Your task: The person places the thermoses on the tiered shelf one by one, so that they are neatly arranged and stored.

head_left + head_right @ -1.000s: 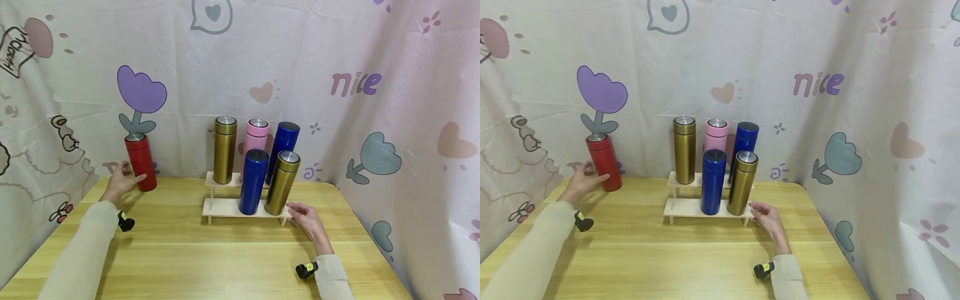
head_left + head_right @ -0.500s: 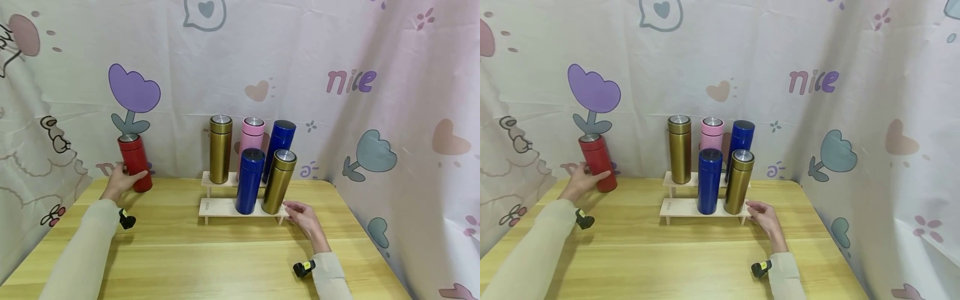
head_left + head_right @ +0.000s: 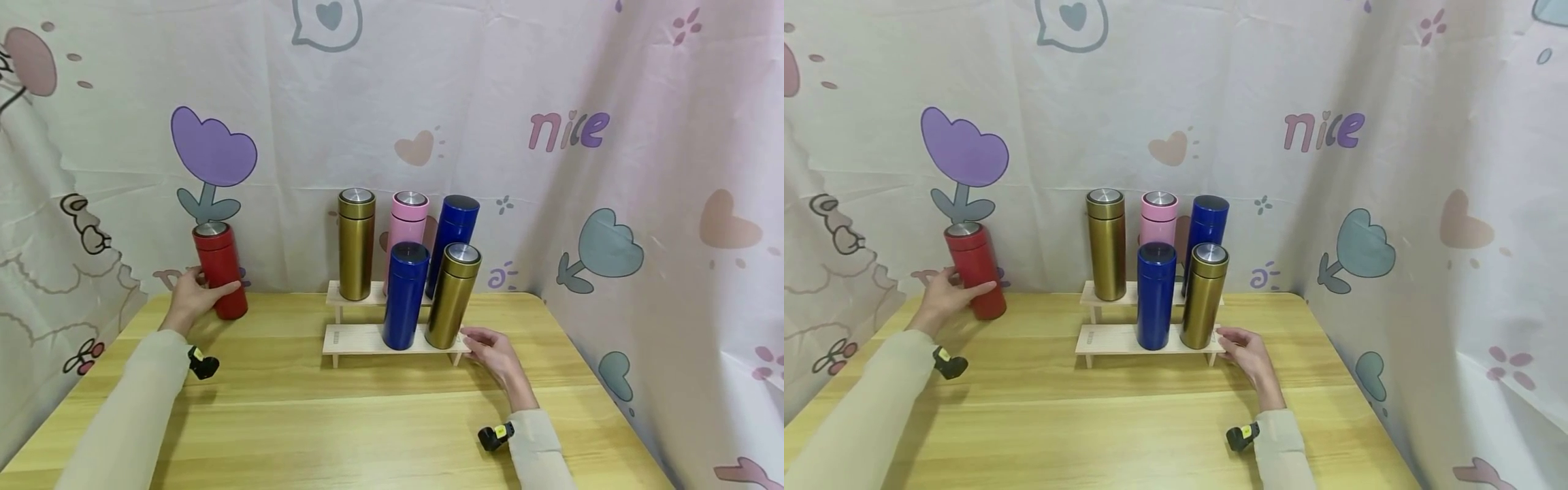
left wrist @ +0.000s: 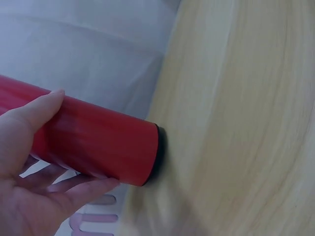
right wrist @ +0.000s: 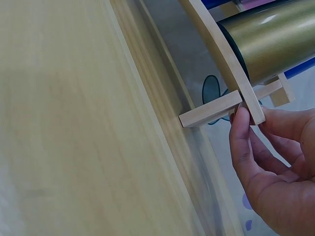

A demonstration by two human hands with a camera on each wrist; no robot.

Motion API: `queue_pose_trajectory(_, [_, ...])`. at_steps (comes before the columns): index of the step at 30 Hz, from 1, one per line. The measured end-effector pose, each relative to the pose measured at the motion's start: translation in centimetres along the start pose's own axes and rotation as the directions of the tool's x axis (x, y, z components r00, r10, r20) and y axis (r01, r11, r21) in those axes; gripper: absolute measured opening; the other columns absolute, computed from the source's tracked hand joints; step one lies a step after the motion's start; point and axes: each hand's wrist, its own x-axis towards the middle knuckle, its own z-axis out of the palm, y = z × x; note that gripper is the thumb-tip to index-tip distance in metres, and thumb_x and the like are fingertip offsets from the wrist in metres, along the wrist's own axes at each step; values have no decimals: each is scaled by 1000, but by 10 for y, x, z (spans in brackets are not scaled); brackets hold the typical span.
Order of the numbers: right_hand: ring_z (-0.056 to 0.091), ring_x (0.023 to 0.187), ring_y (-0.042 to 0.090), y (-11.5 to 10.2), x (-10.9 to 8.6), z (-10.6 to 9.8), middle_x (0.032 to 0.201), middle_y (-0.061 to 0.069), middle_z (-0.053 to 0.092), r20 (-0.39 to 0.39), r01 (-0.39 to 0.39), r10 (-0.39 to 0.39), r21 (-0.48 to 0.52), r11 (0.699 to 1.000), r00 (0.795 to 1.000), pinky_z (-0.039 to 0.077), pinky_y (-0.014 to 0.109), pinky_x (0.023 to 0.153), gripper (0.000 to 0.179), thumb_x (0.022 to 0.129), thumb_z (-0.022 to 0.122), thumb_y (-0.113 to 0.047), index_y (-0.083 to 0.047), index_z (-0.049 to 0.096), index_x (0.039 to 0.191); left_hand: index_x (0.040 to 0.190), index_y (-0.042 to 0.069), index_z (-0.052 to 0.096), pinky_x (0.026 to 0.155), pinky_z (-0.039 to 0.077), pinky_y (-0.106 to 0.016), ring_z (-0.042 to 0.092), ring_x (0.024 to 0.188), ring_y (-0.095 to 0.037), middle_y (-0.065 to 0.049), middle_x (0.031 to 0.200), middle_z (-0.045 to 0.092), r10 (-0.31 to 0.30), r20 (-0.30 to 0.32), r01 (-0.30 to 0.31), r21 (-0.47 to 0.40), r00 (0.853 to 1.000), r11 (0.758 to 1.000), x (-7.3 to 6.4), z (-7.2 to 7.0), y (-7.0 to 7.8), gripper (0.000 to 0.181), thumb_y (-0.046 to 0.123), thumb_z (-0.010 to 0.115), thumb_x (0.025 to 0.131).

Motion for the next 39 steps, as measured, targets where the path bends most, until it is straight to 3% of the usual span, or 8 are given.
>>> queue_pose_trajectory(4, [68, 91, 9, -2, 0, -1, 130, 19, 66, 4, 6, -6, -1, 1000, 1000, 62, 23, 83, 38, 101, 63, -2, 12, 58, 136, 158, -11, 20, 108, 46, -65, 44, 134, -54, -40, 151, 40, 28, 5, -28, -7, 1000, 1000, -5, -2, 10, 104, 53, 70, 94])
queue_pose_trajectory(11, [67, 90, 9, -6, -1, 0, 129, 21, 65, 9, 0, 0, 4, 1000, 1000, 62, 23, 82, 39, 102, 62, -4, 12, 57, 137, 155, -8, 31, 75, 62, -33, 57, 112, -37, -32, 136, 54, 79, 2, -79, -32, 997, 996, -22, -4, 27, 95, 49, 74, 92])
queue_pose_trajectory(14, [68, 91, 9, -7, -2, 0, 135, 26, 61, 13, 5, -5, -2, 1000, 1000, 62, 23, 82, 39, 102, 61, -4, 12, 57, 137, 156, -7, 31, 74, 65, -33, 58, 111, -33, -33, 138, 54, 96, 24, -94, -75, 995, 993, -32, -4, 35, 93, 46, 75, 93])
queue_pose_trajectory(18, [69, 91, 11, -6, -2, 0, 136, 30, 60, 10, 1, -1, -4, 1000, 1000, 62, 22, 82, 39, 101, 61, -2, 13, 56, 137, 158, -4, 28, 78, 66, -33, 56, 122, -40, -33, 149, 49, 104, 48, -98, -122, 993, 988, -43, -2, 45, 93, 44, 75, 93])
queue_pose_trajectory(22, [69, 91, 11, -4, -3, 0, 136, 31, 60, 7, 0, 1, -10, 1000, 1000, 63, 24, 83, 39, 101, 61, -1, 13, 56, 138, 158, -1, 30, 79, 65, -31, 53, 128, -44, -31, 151, 48, 113, 66, -104, -123, 991, 987, -52, -2, 53, 92, 45, 76, 93])
queue_pose_trajectory(28, [68, 90, 11, -4, -4, 0, 132, 29, 62, -2, -1, 1, -23, 1000, 1000, 63, 24, 83, 39, 101, 62, -1, 12, 57, 137, 160, -1, 27, 87, 65, -41, 55, 129, -47, -31, 151, 47, 126, 107, -111, -139, 986, 984, -63, 2, 60, 91, 43, 74, 95])
queue_pose_trajectory(39, [69, 92, 10, -1, -5, 0, 136, 30, 60, 8, 20, -20, -23, 1000, 1000, 63, 24, 83, 38, 101, 60, 0, 13, 57, 137, 157, 0, 33, 89, 64, -47, 60, 125, -49, -31, 150, 50, 174, 137, -153, -152, 975, 977, -81, 6, 74, 87, 40, 77, 93])
